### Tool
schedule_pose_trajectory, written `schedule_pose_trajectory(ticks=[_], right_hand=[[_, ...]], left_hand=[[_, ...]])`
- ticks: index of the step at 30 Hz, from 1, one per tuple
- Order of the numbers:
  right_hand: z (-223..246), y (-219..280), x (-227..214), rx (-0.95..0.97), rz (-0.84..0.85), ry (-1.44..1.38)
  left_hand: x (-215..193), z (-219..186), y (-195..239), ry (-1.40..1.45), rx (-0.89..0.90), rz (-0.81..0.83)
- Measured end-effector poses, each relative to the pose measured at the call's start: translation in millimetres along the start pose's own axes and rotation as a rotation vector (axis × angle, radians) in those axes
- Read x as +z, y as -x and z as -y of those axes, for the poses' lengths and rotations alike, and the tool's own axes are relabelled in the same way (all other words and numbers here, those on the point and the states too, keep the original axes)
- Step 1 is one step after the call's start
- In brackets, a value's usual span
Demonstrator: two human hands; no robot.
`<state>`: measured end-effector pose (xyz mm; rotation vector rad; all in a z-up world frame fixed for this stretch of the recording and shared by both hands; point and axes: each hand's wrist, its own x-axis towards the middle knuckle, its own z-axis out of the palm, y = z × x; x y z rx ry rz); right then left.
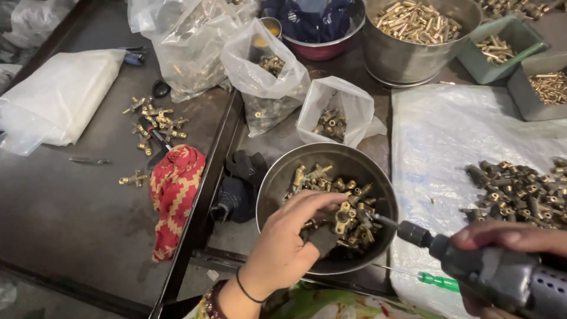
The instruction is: Assembling components onto brass pipe fittings using an electric screwdriver.
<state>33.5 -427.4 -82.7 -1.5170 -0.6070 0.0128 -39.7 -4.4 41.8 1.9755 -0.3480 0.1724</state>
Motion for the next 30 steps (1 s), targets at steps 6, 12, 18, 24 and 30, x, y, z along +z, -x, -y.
schedule_pose_trajectory(ticks=[6,12,18,24,30], right_hand=[[48.0,-19.4,76.2,0.024,-0.078,-0.106],[52.2,-27.2,100.8,-0.078,0.0,-0.153],[16.1,-44.6,46.6,0.695,0.362,-0.891],[1.0,-16.5,58.3,0.32,0.227,-0.776],[36.2,-33.9,95.9,0.387,0.186,-0.732]], left_hand=[[3.4,9.1,-6.3,0.211,0.015,-0.002],[10.0,27.2,-7.1,0.747,-0.215,-0.005],[18.6,33.2,-17.0,1.275,-0.42,-0.068],[31.1,48.4,-22.4,1.313,-0.578,-0.172],[24.7,40.7,-25.6,1.337,-0.732,-0.209]])
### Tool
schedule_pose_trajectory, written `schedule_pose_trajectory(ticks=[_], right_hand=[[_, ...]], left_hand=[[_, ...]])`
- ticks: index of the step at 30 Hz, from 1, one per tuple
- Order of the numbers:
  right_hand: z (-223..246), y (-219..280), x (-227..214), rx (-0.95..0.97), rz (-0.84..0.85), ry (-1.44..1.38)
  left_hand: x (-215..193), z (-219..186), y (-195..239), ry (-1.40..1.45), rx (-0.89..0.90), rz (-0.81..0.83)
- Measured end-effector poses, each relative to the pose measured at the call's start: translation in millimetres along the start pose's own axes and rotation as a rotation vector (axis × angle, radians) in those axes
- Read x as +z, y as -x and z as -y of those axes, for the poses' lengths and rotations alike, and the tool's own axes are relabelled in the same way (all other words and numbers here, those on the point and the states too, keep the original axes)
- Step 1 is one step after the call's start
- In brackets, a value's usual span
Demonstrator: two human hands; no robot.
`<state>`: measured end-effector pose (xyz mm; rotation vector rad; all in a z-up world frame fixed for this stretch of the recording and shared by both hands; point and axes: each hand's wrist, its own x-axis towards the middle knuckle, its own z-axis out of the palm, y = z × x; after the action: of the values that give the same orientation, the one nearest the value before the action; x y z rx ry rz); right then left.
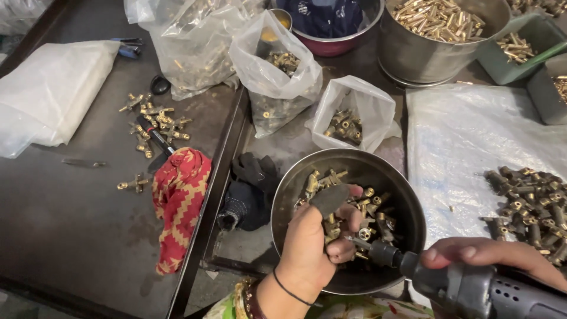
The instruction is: Assembling components onto brass pipe fittings using an electric screwdriver.
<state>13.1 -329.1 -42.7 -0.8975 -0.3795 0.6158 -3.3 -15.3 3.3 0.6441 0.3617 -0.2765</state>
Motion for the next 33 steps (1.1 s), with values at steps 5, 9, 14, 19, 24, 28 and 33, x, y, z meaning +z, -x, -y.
schedule_pose_trajectory(ticks=[5,9,14,19,24,28,33], right_hand=[[-9.1,-20.9,52.7,-0.203,0.019,0.309],[-13.6,-23.1,46.8,-0.279,-0.055,0.55],[-5.3,-30.3,35.4,-0.226,0.044,0.575],[4.7,-41.6,30.8,-0.163,0.184,0.568],[12.1,-47.4,30.2,-0.11,0.29,0.563],[12.4,-45.4,42.1,-0.079,0.36,0.653],[21.1,-49.4,63.9,-0.067,0.384,0.844]], left_hand=[[-2.1,0.7,-1.6,0.059,-0.031,0.036],[-4.7,1.7,-6.1,0.072,0.019,0.016],[-4.7,1.1,-8.4,0.049,-0.006,-0.074],[-5.7,-0.3,-8.5,0.031,0.007,-0.101],[-6.4,2.1,-10.2,0.008,-0.004,-0.143],[-10.1,4.4,-11.9,-0.015,0.019,-0.104],[-11.8,5.3,-11.8,-0.037,-0.015,-0.116]])
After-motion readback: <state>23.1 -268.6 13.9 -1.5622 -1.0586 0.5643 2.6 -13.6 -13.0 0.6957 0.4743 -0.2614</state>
